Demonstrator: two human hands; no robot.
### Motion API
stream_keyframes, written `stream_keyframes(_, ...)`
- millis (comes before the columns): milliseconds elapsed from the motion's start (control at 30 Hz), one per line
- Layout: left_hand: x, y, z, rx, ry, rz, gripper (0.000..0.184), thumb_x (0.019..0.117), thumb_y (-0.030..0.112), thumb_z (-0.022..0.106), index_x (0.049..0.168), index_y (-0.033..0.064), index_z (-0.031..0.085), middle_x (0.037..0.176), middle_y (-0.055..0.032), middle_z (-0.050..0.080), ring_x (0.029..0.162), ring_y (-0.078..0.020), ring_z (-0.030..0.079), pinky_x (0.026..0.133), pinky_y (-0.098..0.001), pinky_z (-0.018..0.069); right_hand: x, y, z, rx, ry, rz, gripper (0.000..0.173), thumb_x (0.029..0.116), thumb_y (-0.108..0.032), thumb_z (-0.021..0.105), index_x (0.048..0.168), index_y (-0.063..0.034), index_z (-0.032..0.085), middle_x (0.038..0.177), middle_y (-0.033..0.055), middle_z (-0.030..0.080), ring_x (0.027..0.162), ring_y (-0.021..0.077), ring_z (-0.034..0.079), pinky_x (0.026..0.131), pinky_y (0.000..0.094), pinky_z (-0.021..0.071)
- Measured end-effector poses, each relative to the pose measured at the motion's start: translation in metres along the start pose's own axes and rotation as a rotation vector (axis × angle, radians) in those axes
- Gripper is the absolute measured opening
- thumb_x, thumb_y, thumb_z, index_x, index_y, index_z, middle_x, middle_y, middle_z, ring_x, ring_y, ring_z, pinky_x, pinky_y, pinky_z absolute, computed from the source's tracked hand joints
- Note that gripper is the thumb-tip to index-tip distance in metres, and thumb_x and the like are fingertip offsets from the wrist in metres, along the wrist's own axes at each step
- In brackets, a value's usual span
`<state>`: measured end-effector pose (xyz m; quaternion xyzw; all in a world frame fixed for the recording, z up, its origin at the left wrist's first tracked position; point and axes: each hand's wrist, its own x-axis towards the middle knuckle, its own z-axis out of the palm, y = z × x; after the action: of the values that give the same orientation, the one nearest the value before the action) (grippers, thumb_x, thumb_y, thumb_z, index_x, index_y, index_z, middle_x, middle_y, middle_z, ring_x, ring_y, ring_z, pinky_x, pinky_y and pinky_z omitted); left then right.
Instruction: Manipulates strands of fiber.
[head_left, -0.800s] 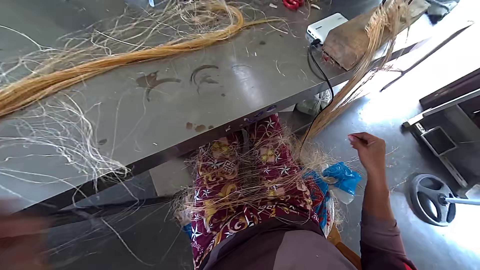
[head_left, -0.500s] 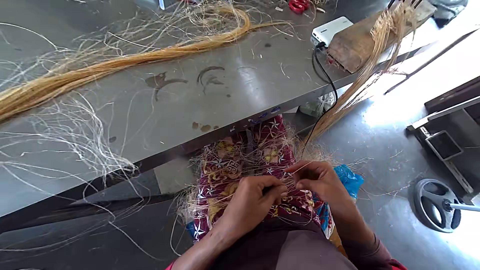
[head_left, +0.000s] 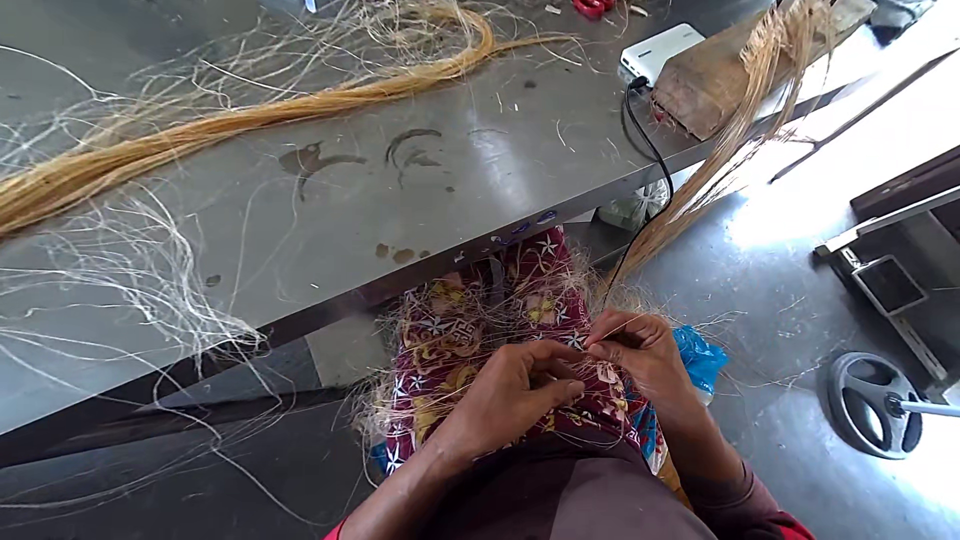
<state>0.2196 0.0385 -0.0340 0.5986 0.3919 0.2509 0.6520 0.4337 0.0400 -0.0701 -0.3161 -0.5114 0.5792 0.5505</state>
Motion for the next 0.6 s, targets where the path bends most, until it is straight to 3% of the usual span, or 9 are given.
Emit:
stream_keyframes(100,0.007,0.003,0.008,-0.151,0.081,-0.019,0.020,0.0953,0.010,0.067,0.114,0.0044,0.065,0.086,0.0062,0.074,0.072,-0.0023,0.070,0.067,-0.0177,0.0581,-0.001,0.002,0.003,-0.065,-0.014,-0.015,0.008,0.0892,0.002,0.072,0.093,-0.0038,0.076,0.092,-0.0036,0.074,0.083,0.0008,0.069,0.079,0.0197,0.0593)
stream_keyframes(233,0.010,-0.003,0.012,-0.060,0.170,0.037,0.004,0.0925,0.006,0.070,0.096,0.0065,0.072,0.077,0.0087,0.071,0.070,0.0021,0.067,0.069,-0.0144,0.0562,-0.001,0.002,0.002,-0.091,0.002,-0.014,0.009,0.0878,0.004,0.072,0.093,-0.0032,0.076,0.091,-0.0033,0.074,0.082,0.0011,0.069,0.079,0.0198,0.0593)
stream_keyframes(333,0.009,-0.006,0.008,-0.021,0.157,0.057,0.004,0.0925,0.007,0.070,0.092,0.0085,0.073,0.076,0.0100,0.071,0.070,0.0036,0.066,0.068,-0.0131,0.0552,0.000,0.001,-0.003,-0.108,0.025,-0.020,0.009,0.0873,0.003,0.072,0.092,-0.0040,0.076,0.090,-0.0040,0.074,0.083,0.0007,0.069,0.079,0.0197,0.0590)
stream_keyframes(500,0.004,-0.006,-0.005,0.047,0.065,-0.019,0.004,0.0940,0.007,0.068,0.093,0.0096,0.071,0.077,0.0107,0.070,0.070,0.0038,0.066,0.068,-0.0131,0.0553,0.002,-0.004,-0.013,-0.094,0.082,-0.028,0.008,0.0881,-0.003,0.074,0.091,-0.0092,0.077,0.088,-0.0051,0.074,0.080,0.0006,0.069,0.077,0.0196,0.0590)
stream_keyframes(600,0.004,-0.003,-0.005,0.014,0.033,-0.024,0.014,0.0945,0.012,0.068,0.108,0.0066,0.071,0.094,0.0053,0.074,0.085,-0.0005,0.070,0.079,-0.0171,0.0582,0.002,-0.003,-0.011,-0.120,0.078,-0.026,0.009,0.0876,-0.001,0.074,0.091,-0.0084,0.077,0.088,-0.0050,0.073,0.080,0.0009,0.068,0.078,0.0198,0.0592)
